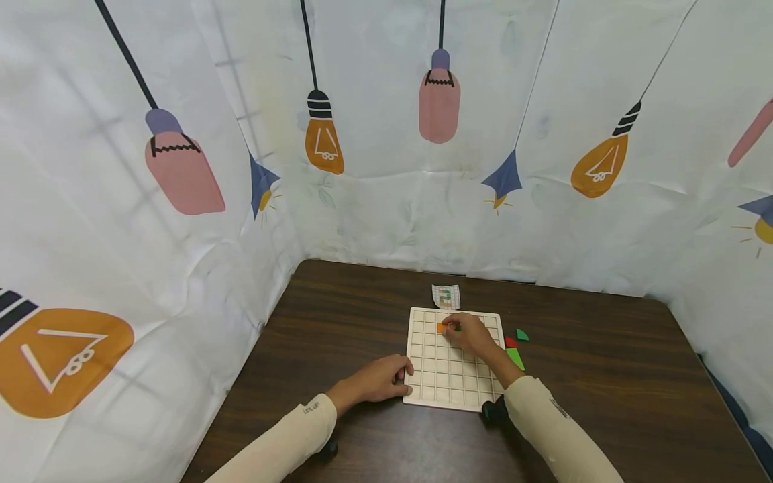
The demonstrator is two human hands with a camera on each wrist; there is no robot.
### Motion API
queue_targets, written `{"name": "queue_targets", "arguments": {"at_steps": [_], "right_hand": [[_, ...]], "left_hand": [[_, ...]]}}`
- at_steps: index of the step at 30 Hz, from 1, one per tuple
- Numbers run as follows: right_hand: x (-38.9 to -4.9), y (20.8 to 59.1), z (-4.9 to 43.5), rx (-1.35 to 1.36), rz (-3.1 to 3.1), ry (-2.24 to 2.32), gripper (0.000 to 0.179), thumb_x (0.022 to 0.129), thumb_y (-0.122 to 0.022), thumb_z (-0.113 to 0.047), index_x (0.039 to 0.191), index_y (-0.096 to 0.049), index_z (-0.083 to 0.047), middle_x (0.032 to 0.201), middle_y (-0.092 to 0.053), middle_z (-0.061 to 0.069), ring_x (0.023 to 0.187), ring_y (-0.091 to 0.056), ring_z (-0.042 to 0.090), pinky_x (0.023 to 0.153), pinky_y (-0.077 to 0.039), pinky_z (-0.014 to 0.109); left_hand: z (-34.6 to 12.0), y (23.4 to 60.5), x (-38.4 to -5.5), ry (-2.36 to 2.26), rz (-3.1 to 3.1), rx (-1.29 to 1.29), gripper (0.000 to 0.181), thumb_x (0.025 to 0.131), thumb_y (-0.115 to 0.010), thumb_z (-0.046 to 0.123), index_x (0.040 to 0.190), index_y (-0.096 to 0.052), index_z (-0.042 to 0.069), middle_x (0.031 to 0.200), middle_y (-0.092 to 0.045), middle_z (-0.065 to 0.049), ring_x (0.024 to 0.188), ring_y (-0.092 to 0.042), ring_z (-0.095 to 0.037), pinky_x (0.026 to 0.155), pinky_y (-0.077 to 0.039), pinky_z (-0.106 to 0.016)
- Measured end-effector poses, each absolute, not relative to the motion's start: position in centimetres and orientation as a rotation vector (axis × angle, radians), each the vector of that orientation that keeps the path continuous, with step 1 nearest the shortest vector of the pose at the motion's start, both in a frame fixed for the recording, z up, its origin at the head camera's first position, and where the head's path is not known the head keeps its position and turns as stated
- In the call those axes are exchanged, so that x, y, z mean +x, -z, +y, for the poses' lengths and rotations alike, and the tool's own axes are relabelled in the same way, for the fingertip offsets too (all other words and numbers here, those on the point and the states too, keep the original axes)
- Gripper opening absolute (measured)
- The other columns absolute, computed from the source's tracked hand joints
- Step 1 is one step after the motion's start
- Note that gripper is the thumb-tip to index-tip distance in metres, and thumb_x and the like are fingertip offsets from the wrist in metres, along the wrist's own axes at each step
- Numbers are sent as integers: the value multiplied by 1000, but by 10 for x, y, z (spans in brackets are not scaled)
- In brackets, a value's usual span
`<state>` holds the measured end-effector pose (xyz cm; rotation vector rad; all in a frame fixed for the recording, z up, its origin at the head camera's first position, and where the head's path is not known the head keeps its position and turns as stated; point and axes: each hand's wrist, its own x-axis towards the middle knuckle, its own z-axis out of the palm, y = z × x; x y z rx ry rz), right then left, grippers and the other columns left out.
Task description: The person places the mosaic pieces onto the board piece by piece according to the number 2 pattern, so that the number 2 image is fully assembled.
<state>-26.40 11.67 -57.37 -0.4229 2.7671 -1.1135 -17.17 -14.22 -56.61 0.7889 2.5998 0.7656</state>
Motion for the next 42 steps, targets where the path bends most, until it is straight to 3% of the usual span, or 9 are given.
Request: {"name": "queue_targets", "arguments": {"at_steps": [11, 17, 21, 29, 37, 42], "right_hand": [[-261, 570, 138, -458, 2671, 1234, 25, 97, -67, -20, 119, -70, -8, 93, -66, 2, 63, -47, 13, 59, -40, 29], [-259, 564, 170, -465, 2679, 1323, 28, 99, -65, -20, 121, -68, -3, 97, -65, 8, 70, -59, 16, 57, -48, 29], [-255, 558, 193, -458, 2706, 1332, 28, 98, -65, -20, 120, -68, -2, 96, -66, 10, 67, -60, 21, 55, -49, 30], [-242, 555, 231, -465, 2749, 1248, 20, 96, -68, -15, 111, -70, -1, 88, -63, 4, 71, -55, 13, 58, -47, 27], [-228, 559, 260, -506, 2666, 1178, 13, 96, -68, -15, 106, -68, -6, 88, -61, 3, 54, -48, 7, 50, -46, 27], [-225, 561, 269, -459, 2667, 1142, 12, 95, -70, -17, 102, -68, -8, 90, -60, 4, 56, -49, 10, 51, -46, 28]], "left_hand": [[-143, 565, -171, -768, 2600, 802, 24, 90, -73, 30, 107, -60, 20, 89, -51, 9, 74, -45, -1, 70, -40, -19], [-142, 564, -171, -768, 2604, 818, 24, 90, -72, 31, 108, -60, 19, 90, -53, 7, 75, -45, -1, 70, -40, -19], [-141, 565, -172, -762, 2607, 818, 24, 90, -72, 31, 107, -60, 20, 90, -52, 8, 74, -45, -1, 70, -40, -19], [-142, 565, -172, -757, 2613, 821, 24, 90, -72, 32, 107, -60, 20, 89, -51, 9, 74, -45, -1, 70, -40, -19], [-144, 565, -170, -776, 2608, 830, 24, 91, -72, 30, 108, -60, 19, 90, -52, 8, 73, -44, -1, 70, -40, -19], [-144, 566, -171, -764, 2616, 836, 24, 91, -72, 31, 108, -60, 19, 90, -53, 7, 74, -45, -1, 70, -40, -19]]}}
